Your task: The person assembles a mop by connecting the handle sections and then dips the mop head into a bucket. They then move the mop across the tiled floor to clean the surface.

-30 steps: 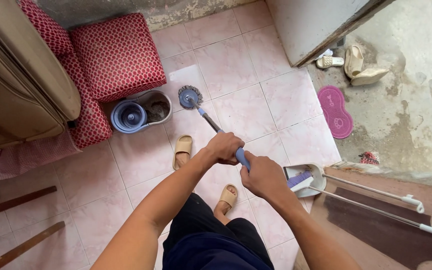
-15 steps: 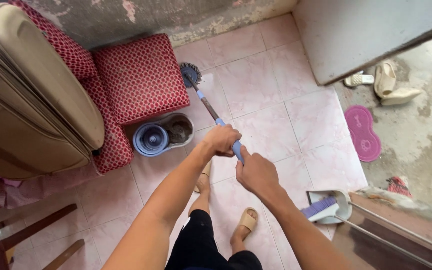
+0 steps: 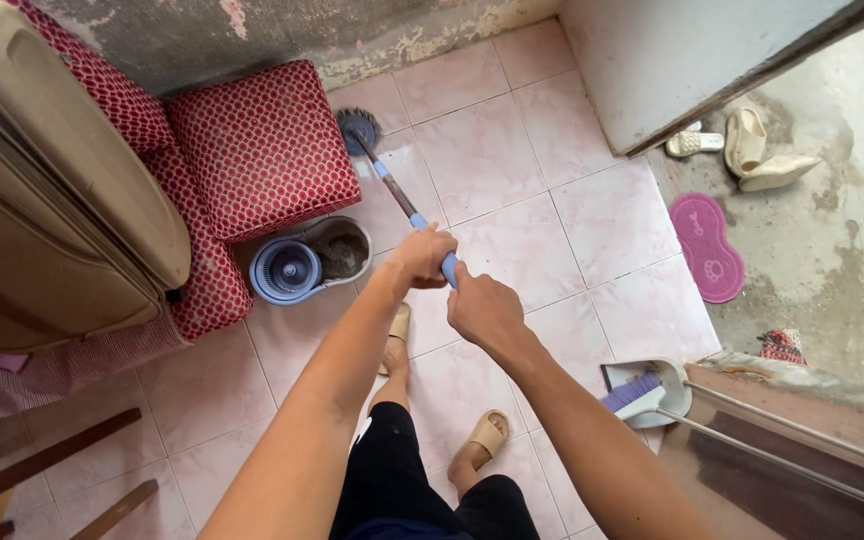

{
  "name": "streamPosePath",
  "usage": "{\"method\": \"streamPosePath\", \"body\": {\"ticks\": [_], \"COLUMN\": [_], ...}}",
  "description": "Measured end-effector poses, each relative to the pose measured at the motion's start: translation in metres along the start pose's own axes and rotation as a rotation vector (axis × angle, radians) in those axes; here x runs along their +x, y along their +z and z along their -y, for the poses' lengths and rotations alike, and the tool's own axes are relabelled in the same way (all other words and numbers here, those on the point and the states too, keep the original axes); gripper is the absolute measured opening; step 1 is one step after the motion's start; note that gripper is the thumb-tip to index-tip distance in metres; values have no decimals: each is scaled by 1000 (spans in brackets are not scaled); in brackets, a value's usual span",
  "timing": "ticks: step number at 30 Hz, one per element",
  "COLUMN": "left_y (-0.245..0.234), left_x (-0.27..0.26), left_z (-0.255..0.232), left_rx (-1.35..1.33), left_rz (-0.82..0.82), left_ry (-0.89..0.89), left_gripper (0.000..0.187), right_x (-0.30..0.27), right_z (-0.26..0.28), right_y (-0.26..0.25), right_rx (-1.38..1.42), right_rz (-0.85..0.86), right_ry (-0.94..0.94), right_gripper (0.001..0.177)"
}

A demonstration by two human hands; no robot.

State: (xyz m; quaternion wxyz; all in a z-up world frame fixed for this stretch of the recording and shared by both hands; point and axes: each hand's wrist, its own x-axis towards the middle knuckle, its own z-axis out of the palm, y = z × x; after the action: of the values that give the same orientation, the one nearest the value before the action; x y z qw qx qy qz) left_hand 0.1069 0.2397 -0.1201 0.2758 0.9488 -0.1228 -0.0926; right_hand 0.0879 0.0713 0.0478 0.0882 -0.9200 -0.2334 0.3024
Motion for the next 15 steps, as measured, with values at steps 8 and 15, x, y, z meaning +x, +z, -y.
{"method": "streamPosePath", "body": {"ticks": [8,15], "left_y": [43,75], "left_x": [-40,-41], "left_z": [-189,-310], "left_rx": [-73,-47], "left_rz": [56,234], "left_ry": [-30,40], "left_gripper": [17,17], "right_x": [-153,-258], "right_z": [-85,-152], "right_y": [1,1], "right_rx": [-20,15], "right_rz": [87,74], "right_ry": [100,208], "right_gripper": [35,31]}}
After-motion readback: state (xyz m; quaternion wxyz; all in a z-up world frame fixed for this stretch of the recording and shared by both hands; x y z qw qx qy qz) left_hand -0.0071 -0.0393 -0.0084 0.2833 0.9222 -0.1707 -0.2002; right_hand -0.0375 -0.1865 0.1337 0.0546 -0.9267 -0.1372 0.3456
